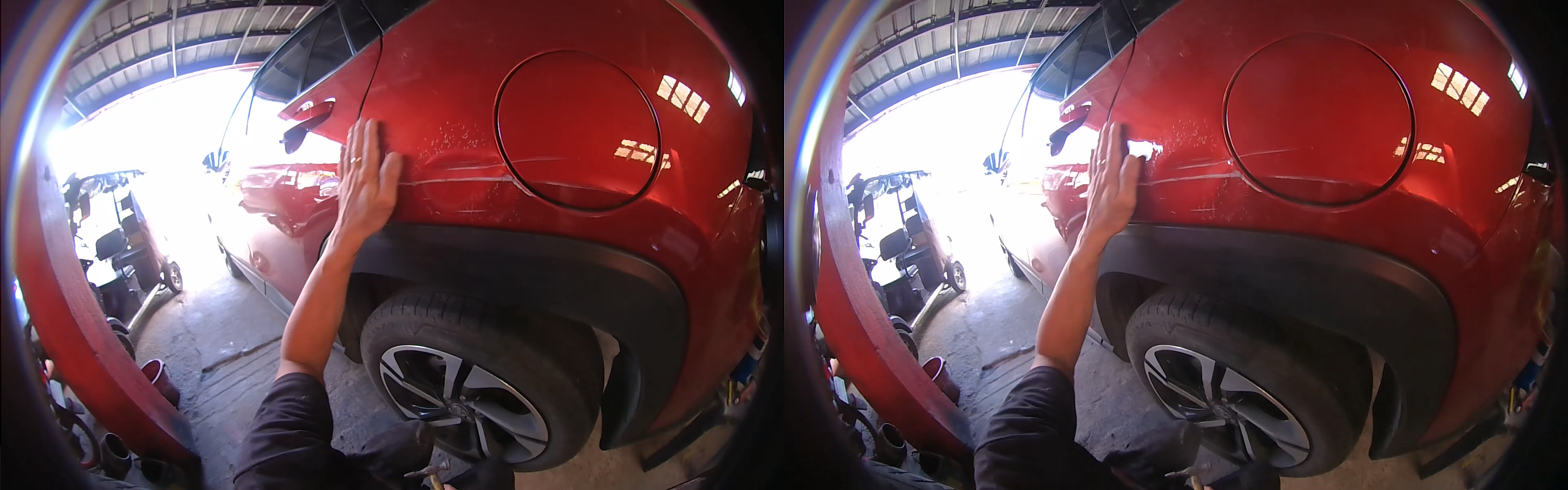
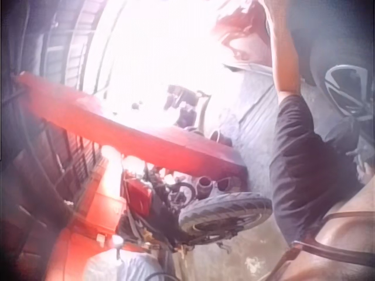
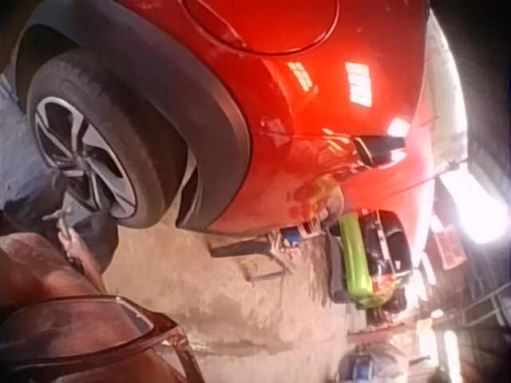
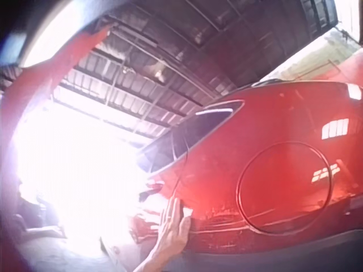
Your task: The person uses a hammer to repeatedly tap a dent on the rear quarter panel of a red car. They frequently pause to feel the surface with their left hand to check the progress of the repair.
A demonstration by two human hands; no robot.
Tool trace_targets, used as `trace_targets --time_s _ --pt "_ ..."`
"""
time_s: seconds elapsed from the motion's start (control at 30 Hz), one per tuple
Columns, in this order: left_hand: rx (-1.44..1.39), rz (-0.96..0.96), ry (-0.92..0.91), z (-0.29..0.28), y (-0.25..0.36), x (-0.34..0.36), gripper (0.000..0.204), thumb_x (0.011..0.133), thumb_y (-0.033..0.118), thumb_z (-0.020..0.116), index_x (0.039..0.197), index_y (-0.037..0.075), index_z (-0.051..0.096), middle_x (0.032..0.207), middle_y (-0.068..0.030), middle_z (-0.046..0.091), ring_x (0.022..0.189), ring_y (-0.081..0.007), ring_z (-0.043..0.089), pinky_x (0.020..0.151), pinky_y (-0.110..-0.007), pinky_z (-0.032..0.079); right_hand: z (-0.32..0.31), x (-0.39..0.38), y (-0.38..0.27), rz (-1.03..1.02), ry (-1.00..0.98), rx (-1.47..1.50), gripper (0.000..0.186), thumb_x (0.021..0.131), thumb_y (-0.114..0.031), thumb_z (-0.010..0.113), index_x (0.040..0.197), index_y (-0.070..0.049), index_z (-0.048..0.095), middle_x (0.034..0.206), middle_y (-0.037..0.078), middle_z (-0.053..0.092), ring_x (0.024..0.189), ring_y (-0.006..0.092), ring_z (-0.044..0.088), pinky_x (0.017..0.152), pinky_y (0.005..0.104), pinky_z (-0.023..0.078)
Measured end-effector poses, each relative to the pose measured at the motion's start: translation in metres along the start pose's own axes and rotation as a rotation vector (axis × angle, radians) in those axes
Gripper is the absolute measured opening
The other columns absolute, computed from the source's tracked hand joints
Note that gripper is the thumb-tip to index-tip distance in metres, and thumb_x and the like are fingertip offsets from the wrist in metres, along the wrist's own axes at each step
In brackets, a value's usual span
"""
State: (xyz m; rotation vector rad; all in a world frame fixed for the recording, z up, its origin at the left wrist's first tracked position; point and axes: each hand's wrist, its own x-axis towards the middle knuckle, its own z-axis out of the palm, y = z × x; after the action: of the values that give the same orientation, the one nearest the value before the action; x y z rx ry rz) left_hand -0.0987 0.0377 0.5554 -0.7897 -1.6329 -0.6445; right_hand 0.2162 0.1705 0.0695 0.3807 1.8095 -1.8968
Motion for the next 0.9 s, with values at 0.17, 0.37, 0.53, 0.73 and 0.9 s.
trace_targets --time_s 0.17,0.37,0.53,0.73,0.9 --pt "0.096 0.04 -0.01 0.007 -0.004 -0.064 0.08 0.099 0.043 0.046 0.15 -0.011 0.018 0.157 -0.033 0.017 0.148 -0.045 0.014 0.12 -0.052 0.009 0.001 0.013 0.0 -0.02 -0.014 0.004 0.031 0.099 -0.036 0.056 0.123 -0.017 0.054 0.057 -0.001 0.047 0.039 0.011 0.04 0.036 0.0286 0.032" --pt "0.079 0.132 -0.034 0.007 0.028 -0.053 0.09 0.096 0.051 0.048 0.149 -0.014 0.017 0.156 -0.0347 0.016 0.148 -0.0457 0.013 0.121 -0.05 0.009 0.006 0.013 -0.014 -0.016 -0.013 -0.005 0.031 0.099 -0.036 0.056 0.124 -0.017 0.054 0.058 -0.001 0.047 0.039 0.0107 0.04 0.036 0.0282 0.032" --pt "0.031 0.143 -0.008 0.005 0.022 0.031 0.091 0.095 0.058 0.046 0.145 -0.015 0.029 0.153 -0.0346 0.027 0.146 -0.0434 0.022 0.121 -0.047 0.015 0.006 0.016 -0.023 -0.01 0.049 -0.021 0.031 0.099 -0.036 0.056 0.124 -0.017 0.054 0.058 -0.002 0.046 0.039 0.0103 0.04 0.035 0.0278 0.031" --pt "-0.005 0.169 0.012 0.007 0.015 0.045 0.096 0.095 0.068 0.035 0.144 -0.014 0.032 0.152 -0.0335 0.03 0.145 -0.0415 0.026 0.121 -0.046 0.017 0.004 0.019 -0.021 0.014 0.08 -0.039 0.031 0.099 -0.036 0.055 0.124 -0.018 0.054 0.058 -0.002 0.046 0.039 0.0099 0.039 0.035 0.0274 0.031" --pt "0.03 0.119 -0.034 0.006 0.017 -0.021 0.104 0.09 0.07 0.044 0.151 -0.01 0.018 0.157 -0.032 0.016 0.147 -0.0465 0.016 0.12 -0.052 0.011 0.008 0.024 -0.013 0.004 0.119 -0.047 0.031 0.099 -0.036 0.055 0.125 -0.018 0.054 0.058 -0.002 0.046 0.039 0.0096 0.039 0.035 0.027 0.03"
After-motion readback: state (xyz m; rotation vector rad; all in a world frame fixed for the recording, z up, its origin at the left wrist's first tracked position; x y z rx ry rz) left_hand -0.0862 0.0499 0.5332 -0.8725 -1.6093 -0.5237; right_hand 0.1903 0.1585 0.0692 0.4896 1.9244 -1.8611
